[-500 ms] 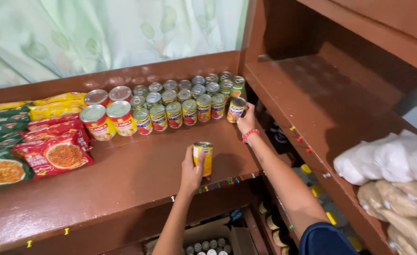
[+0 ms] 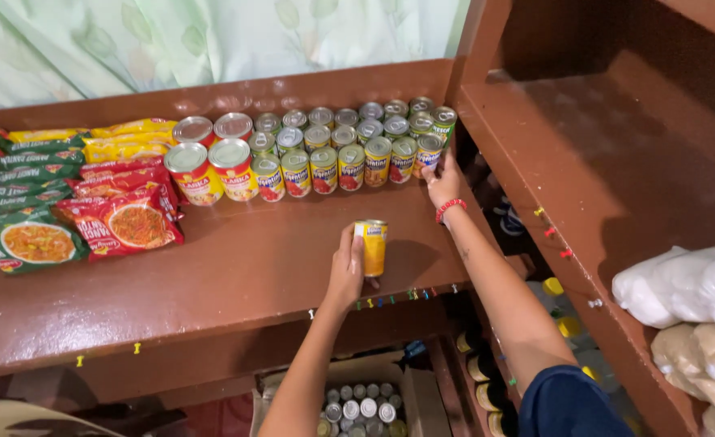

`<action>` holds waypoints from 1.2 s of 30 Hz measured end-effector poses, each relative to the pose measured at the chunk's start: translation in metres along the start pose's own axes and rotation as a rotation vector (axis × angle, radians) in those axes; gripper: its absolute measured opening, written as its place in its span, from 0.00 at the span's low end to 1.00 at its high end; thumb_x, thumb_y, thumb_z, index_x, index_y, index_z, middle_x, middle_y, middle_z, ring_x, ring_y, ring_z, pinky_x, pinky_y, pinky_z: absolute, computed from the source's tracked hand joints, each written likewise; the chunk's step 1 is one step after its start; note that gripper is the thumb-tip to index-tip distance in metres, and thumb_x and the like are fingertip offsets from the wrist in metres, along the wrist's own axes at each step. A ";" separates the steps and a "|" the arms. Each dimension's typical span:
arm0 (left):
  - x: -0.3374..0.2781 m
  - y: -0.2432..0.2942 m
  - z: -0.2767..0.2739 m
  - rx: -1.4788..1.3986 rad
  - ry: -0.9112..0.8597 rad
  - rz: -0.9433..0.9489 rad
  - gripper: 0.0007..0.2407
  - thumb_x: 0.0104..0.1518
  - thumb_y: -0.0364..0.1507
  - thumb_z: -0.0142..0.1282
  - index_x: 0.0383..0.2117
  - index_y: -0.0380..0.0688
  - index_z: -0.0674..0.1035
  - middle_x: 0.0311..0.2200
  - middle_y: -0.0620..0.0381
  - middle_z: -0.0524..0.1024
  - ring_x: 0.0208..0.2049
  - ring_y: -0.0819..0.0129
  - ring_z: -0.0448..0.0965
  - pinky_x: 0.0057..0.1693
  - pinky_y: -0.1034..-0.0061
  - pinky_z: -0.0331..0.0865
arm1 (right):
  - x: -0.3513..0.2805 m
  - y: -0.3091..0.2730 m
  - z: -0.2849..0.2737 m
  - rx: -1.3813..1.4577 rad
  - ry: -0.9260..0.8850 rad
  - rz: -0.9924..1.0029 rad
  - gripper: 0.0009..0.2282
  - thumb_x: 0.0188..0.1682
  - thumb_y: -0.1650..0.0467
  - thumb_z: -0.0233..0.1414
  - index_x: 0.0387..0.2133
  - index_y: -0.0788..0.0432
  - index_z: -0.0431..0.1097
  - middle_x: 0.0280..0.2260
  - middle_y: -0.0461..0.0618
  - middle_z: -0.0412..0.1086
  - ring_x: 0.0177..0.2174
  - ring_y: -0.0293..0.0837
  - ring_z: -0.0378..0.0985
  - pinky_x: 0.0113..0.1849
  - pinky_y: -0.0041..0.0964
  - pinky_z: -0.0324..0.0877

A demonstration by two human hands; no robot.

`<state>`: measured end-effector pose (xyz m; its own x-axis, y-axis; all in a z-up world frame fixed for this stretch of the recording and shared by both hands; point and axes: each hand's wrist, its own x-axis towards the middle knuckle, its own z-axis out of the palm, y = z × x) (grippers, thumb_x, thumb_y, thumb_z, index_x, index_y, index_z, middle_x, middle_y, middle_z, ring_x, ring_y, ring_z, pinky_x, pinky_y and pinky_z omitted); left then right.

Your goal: Transfer canned goods from a cardboard box onto a wooden storage shelf.

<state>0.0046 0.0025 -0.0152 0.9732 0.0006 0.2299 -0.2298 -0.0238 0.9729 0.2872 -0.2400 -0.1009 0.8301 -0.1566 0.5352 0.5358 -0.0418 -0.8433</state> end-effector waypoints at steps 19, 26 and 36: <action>0.007 -0.019 -0.008 0.123 0.006 0.333 0.18 0.69 0.31 0.41 0.63 0.36 0.69 0.59 0.44 0.70 0.63 0.55 0.69 0.68 0.64 0.61 | -0.204 -0.211 0.045 -0.104 -0.332 0.251 0.32 0.47 0.70 0.60 0.64 0.58 0.53 0.55 0.50 0.62 0.47 0.42 0.71 0.46 0.36 0.74; 0.004 0.001 -0.005 -0.104 -0.123 0.176 0.20 0.62 0.23 0.38 0.62 0.39 0.69 0.60 0.47 0.71 0.62 0.58 0.71 0.63 0.68 0.67 | -0.195 -0.190 0.042 -0.136 -0.246 0.120 0.35 0.44 0.79 0.61 0.65 0.62 0.53 0.61 0.58 0.60 0.60 0.49 0.64 0.60 0.42 0.60; 0.004 -0.016 -0.007 -0.113 -0.161 0.095 0.19 0.60 0.20 0.39 0.56 0.39 0.75 0.53 0.45 0.78 0.48 0.64 0.80 0.41 0.76 0.76 | -0.204 -0.194 0.052 -0.387 -0.074 0.022 0.35 0.40 0.73 0.67 0.59 0.62 0.52 0.54 0.61 0.60 0.55 0.53 0.63 0.57 0.48 0.61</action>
<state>0.0116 0.0095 -0.0297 0.9335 -0.1566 0.3227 -0.3108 0.0959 0.9456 0.0216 -0.1485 -0.0437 0.8573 -0.0908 0.5068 0.4315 -0.4105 -0.8033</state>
